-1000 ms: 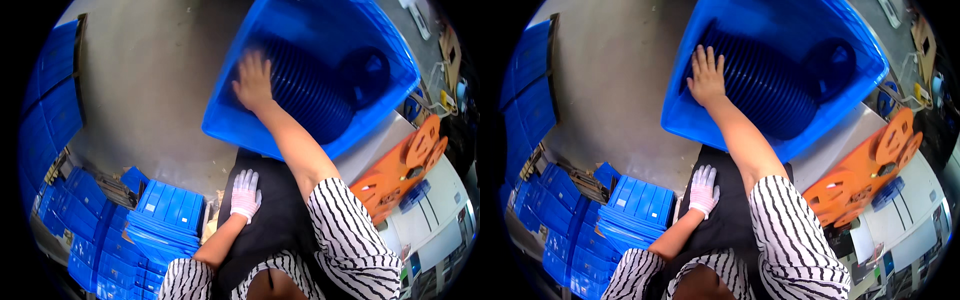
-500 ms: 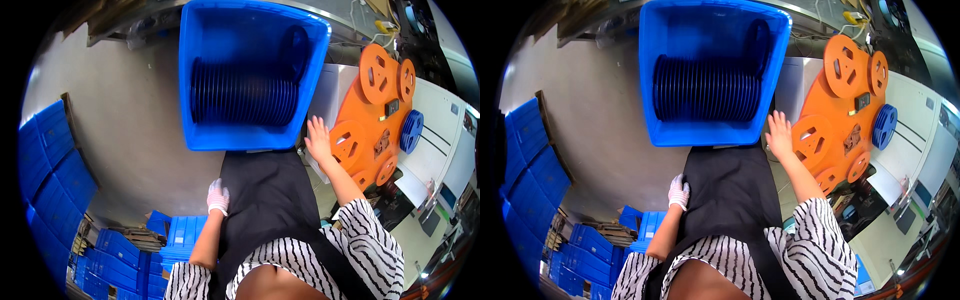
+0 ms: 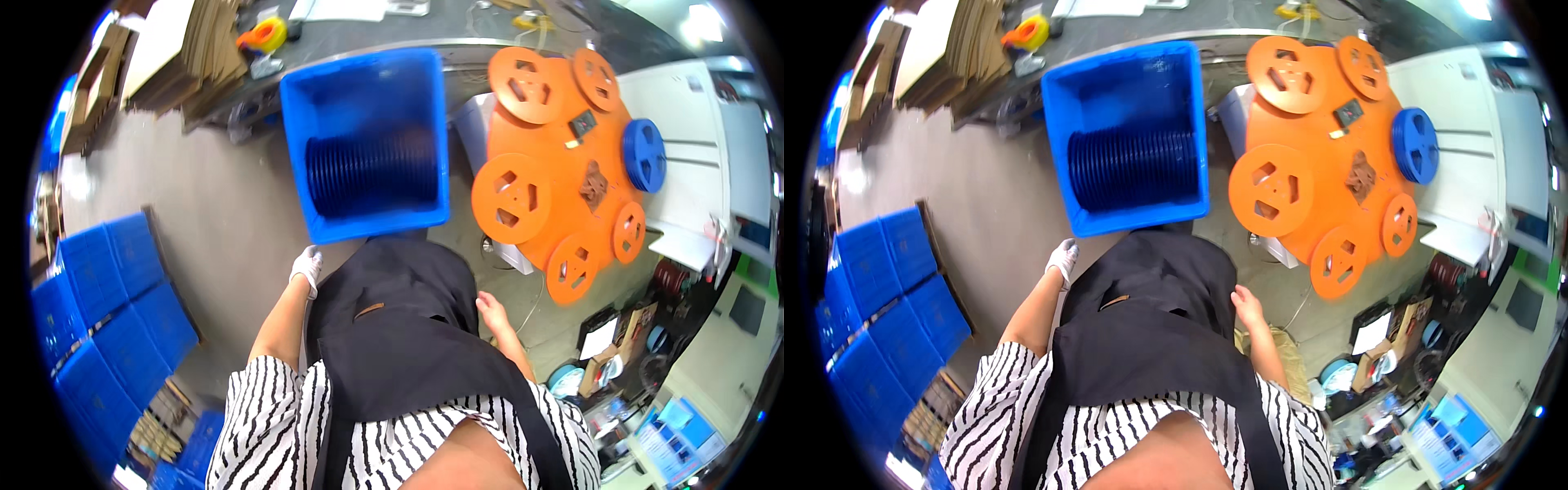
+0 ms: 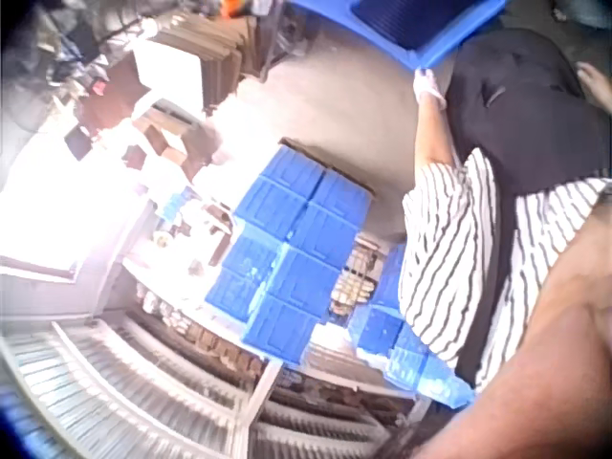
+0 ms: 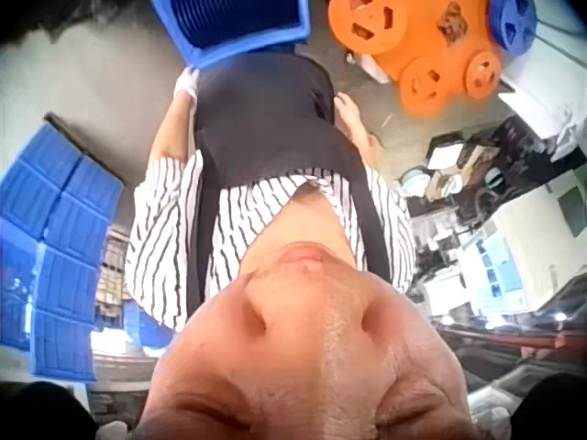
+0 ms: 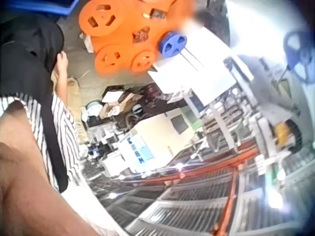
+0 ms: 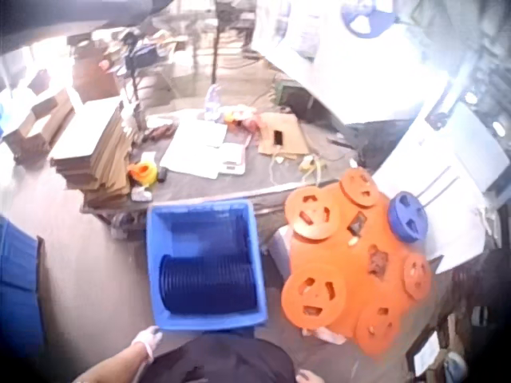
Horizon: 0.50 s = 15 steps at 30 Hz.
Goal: The person repeatedly picks up blue plastic spools from a blue bin and stacks them onto a pile on a table. The person wears gloves and handles the spools one by one, placing them carefully on top of the existing stack. The task involves repetitive lifting and stacking motions within a workshop environment.
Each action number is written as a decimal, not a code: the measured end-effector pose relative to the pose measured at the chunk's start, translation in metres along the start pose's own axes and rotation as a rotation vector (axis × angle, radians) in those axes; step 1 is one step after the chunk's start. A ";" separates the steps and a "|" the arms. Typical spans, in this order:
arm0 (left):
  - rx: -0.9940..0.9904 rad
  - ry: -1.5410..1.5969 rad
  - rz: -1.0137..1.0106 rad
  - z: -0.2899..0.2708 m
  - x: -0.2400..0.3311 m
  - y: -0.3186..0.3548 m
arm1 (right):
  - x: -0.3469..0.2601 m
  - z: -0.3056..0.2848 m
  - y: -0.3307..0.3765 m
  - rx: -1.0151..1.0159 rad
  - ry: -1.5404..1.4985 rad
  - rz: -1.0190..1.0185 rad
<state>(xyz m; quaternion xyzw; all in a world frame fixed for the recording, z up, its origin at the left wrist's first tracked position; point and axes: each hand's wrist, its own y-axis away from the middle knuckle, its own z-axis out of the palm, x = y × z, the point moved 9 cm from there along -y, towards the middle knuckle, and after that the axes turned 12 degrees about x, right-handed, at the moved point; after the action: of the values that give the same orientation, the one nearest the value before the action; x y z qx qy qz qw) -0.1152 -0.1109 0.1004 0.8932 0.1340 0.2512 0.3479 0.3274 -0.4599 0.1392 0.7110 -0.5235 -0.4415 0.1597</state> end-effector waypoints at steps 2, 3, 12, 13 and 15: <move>-0.019 -0.086 0.074 0.005 0.036 -0.006 | 0.009 -0.016 0.030 0.075 -0.167 0.027; 0.004 -0.075 0.165 0.009 0.045 -0.007 | 0.028 -0.021 0.040 0.131 -0.266 0.031; -0.176 -0.191 0.414 0.114 0.195 0.171 | 0.268 0.003 0.190 0.409 -0.630 0.312; -0.141 -0.338 0.666 0.131 0.190 0.159 | 0.279 0.005 0.204 0.415 -0.537 0.299; -0.205 -0.440 0.668 0.183 0.197 0.224 | 0.331 0.000 0.243 0.549 -0.714 0.328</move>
<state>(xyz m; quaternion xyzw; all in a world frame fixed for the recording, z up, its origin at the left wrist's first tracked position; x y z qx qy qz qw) 0.1632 -0.2926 0.2094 0.8807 -0.2665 0.1656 0.3548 0.2011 -0.8503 0.1545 0.4389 -0.7480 -0.4727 -0.1562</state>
